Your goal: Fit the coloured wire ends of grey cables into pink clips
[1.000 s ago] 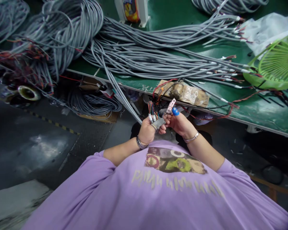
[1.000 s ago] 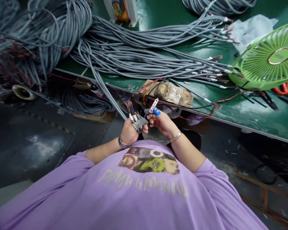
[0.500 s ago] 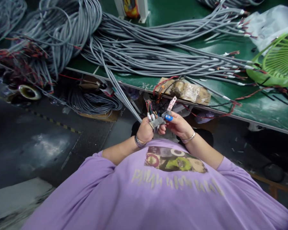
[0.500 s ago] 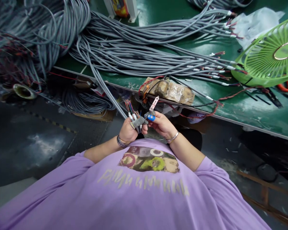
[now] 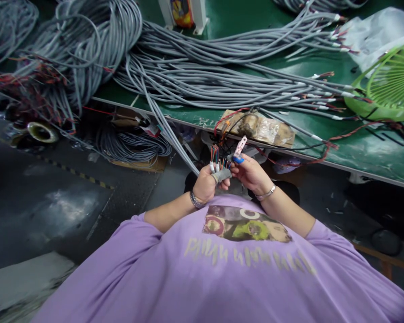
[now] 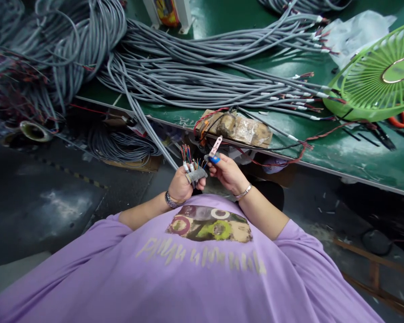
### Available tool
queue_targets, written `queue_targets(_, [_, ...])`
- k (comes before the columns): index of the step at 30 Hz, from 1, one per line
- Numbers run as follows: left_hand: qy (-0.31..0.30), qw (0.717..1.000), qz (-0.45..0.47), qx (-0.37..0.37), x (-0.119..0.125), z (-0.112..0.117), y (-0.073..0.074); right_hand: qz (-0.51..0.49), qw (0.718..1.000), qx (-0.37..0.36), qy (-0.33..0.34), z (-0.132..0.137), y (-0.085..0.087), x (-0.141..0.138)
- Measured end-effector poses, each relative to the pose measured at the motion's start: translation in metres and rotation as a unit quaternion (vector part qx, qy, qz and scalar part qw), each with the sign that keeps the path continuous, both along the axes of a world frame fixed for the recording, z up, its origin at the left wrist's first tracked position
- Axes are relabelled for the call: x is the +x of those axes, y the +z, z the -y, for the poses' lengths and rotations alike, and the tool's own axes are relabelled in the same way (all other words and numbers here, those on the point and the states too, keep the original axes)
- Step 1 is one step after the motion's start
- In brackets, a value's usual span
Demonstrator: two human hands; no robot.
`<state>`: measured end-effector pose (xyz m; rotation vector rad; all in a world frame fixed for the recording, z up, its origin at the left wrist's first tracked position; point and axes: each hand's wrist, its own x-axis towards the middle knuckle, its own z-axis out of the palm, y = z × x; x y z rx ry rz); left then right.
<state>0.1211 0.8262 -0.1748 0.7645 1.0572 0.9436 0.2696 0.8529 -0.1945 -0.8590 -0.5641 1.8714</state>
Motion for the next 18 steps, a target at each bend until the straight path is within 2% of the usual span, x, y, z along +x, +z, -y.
queue_targets(3, [0.011, 1.0, -0.018, 0.0, 0.002, 0.0, 0.003, 0.009, 1.0, -0.012, 0.012, 0.003, 0.001, 0.006])
queue_targets(6, [0.007, 1.0, -0.027, 0.006, 0.004, -0.001, 0.005, 0.047, 0.998, 0.018, 0.027, 0.008, 0.005, 0.006])
queue_targets(10, [0.004, 0.999, -0.034, 0.013, 0.006, 0.0, 0.006, 0.124, 0.991, 0.049, -0.001, 0.013, 0.012, 0.002])
queue_targets(12, [0.013, 0.999, -0.033, 0.012, 0.006, 0.001, 0.007, 0.121, 0.991, 0.028, -0.044, 0.012, 0.013, 0.003])
queue_targets(15, [0.021, 0.999, -0.029, 0.016, 0.005, 0.002, 0.01, 0.083, 0.988, -0.043, -0.122, 0.005, 0.014, 0.012])
queue_targets(16, [0.021, 0.999, -0.026, 0.019, 0.005, 0.002, 0.011, 0.072, 0.987, -0.063, -0.131, 0.002, 0.014, 0.016])
queue_targets(18, [0.021, 0.999, -0.017, 0.027, 0.006, 0.001, 0.014, 0.06, 0.991, -0.079, -0.092, -0.005, 0.015, 0.022])
